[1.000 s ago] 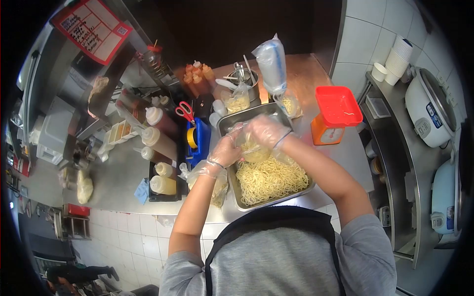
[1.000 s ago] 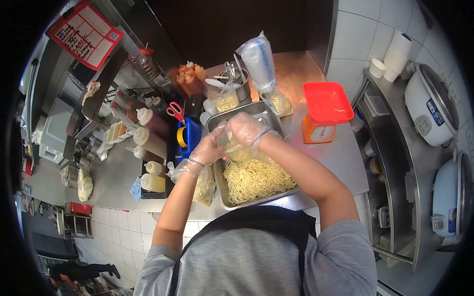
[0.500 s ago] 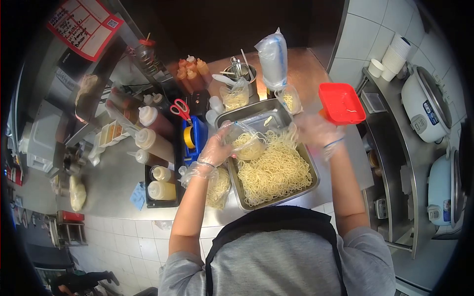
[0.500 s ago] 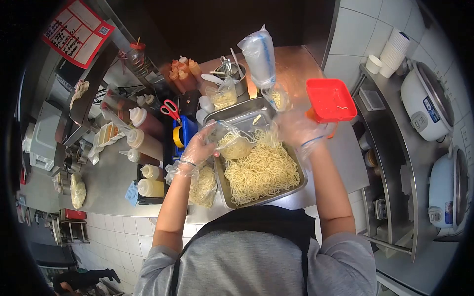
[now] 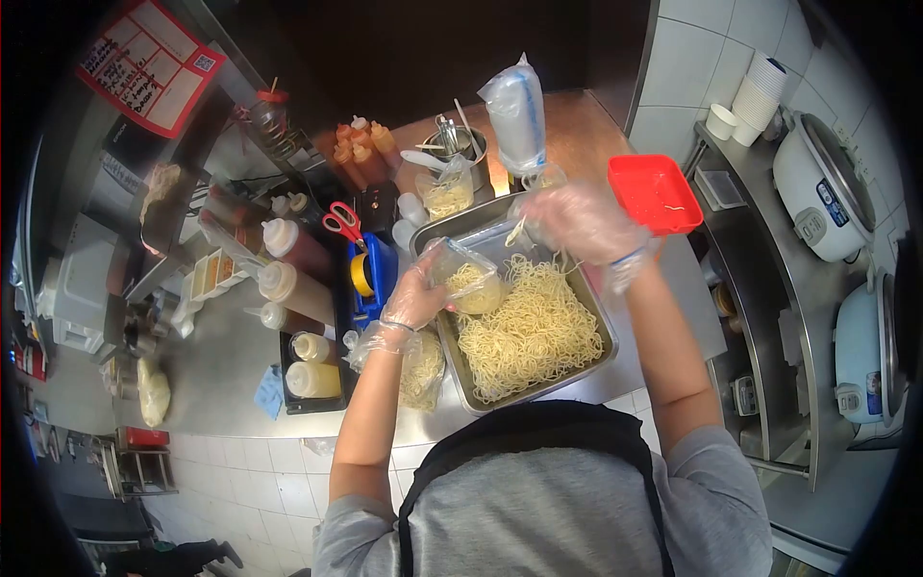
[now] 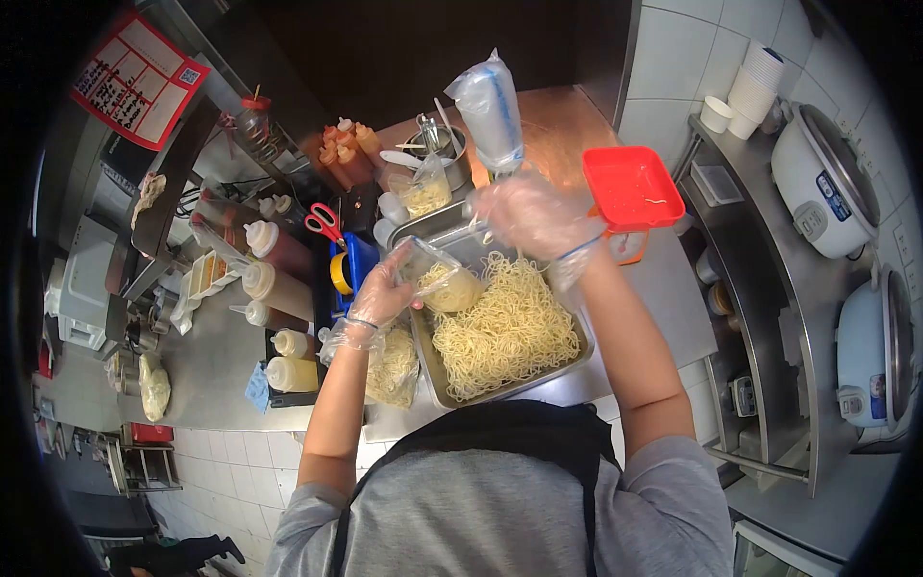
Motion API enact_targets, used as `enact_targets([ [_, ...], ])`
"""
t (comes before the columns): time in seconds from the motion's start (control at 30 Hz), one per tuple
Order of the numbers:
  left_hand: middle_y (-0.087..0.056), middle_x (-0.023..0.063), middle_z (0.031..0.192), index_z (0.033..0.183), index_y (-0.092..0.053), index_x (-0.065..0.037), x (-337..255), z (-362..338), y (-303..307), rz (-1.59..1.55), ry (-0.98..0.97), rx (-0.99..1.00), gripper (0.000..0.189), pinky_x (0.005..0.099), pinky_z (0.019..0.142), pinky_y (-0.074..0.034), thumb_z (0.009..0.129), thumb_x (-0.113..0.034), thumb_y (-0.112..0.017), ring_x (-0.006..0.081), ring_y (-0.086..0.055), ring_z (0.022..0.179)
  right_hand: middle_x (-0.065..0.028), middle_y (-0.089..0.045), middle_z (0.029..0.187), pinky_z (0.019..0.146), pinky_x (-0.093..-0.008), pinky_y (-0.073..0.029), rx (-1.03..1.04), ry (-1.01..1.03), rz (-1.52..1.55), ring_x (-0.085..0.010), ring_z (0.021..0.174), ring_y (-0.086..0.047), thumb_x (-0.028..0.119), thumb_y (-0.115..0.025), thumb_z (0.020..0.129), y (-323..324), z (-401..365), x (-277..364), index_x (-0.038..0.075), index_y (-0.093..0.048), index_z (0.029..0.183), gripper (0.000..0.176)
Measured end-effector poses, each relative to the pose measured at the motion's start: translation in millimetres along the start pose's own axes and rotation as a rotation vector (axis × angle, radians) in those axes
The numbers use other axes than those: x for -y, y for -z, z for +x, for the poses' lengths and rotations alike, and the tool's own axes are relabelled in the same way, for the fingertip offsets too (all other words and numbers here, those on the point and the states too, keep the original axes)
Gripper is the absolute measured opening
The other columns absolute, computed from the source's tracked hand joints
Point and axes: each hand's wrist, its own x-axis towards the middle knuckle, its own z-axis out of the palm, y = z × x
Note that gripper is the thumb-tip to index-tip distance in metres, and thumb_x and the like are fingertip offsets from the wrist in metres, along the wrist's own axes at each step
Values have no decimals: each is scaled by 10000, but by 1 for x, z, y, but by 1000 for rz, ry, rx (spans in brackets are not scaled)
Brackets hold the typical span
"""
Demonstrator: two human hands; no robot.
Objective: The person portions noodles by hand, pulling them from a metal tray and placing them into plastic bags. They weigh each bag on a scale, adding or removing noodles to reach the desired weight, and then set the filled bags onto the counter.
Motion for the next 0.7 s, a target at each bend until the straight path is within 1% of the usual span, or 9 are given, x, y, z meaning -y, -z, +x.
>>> enact_targets([
  [0.1, -476, 204, 1420, 1441, -383, 11, 16, 9, 1, 38, -32, -38, 709, 284, 821, -536, 754, 62, -551, 163, -638, 1009, -33, -567, 665, 596, -272, -465, -170, -5, 328, -94, 628, -548, 234, -529, 982, 29, -14, 12, 25, -699, 931, 275],
  [0.13, -516, 201, 1380, 1441, -387, 6, 19, 14, 0, 2, -20, -42, 709, 280, 796, -535, 754, 62, -553, 154, -647, 961, -17, -604, 726, 620, -250, -475, -128, -88, 428, -71, 640, -551, 240, -531, 988, 29, -18, 5, 28, -689, 1065, 276],
  [0.2, -582, 188, 1302, 1439, -397, -2, 13, 20, 3, 30, 12, -43, 708, 272, 751, -530, 753, 61, -556, 138, -657, 873, -94, -667, 853, 686, -280, -509, -35, -42, 640, -123, 702, -613, 181, -549, 963, -6, -27, -45, 59, -666, 1156, 256],
  [0.27, -629, 167, 1222, 1432, -416, -13, -18, 23, 2, 78, -11, -40, 698, 261, 710, -518, 752, 53, -560, 118, -650, 768, -250, -633, 1139, 915, -425, -493, 281, -69, -358, -318, 1065, -631, 233, -614, 858, -54, -45, -89, 82, -542, 1318, 490],
  [0.3, -650, 155, 1180, 1426, -429, -22, -34, 26, -1, 65, -52, -45, 690, 256, 690, -511, 753, 45, -563, 107, -644, 703, -236, -606, 1203, 953, -433, -468, 316, -124, -549, -329, 1122, -598, 272, -618, 844, -63, -63, -76, 82, -499, 1356, 559],
  [0.37, -654, 152, 1174, 1421, -438, -29, -62, 38, -2, 90, -123, -1, 681, 258, 703, -511, 756, 38, -567, 112, -651, 691, -224, -562, 1291, 1006, -448, -426, 322, -137, -552, -344, 1201, -545, 314, -618, 827, -70, -93, -72, 86, -452, 1400, 638],
  [0.43, -607, 125, 1226, 1399, -440, 34, -112, 45, -7, 223, -197, 12, 698, 241, 672, -538, 712, 150, -488, 103, -629, 791, -226, -526, 1337, 1036, -461, -393, 254, -29, -178, -352, 1243, -507, 318, -612, 824, -76, -116, -92, 94, -443, 1411, 650],
  [0.6, -556, 151, 1316, 1396, -429, 68, -246, 48, -41, -84, -283, 49, 637, 226, 698, -543, 761, 114, -457, 87, -613, 757, -221, -519, 1345, 1077, -457, -348, 279, -179, -179, -356, 1268, -480, 323, -606, 825, -27, -163, -91, 88, -453, 1400, 640],
  [0.7, -554, 170, 1310, 1418, -351, 101, -279, 79, -66, -189, -310, 99, 640, 281, 760, -580, 791, 85, -481, 74, -589, 693, -208, -524, 1345, 1080, -453, -345, 208, -253, -199, -353, 1267, -479, 318, -609, 823, -6, -199, -109, 99, -465, 1393, 627],
])
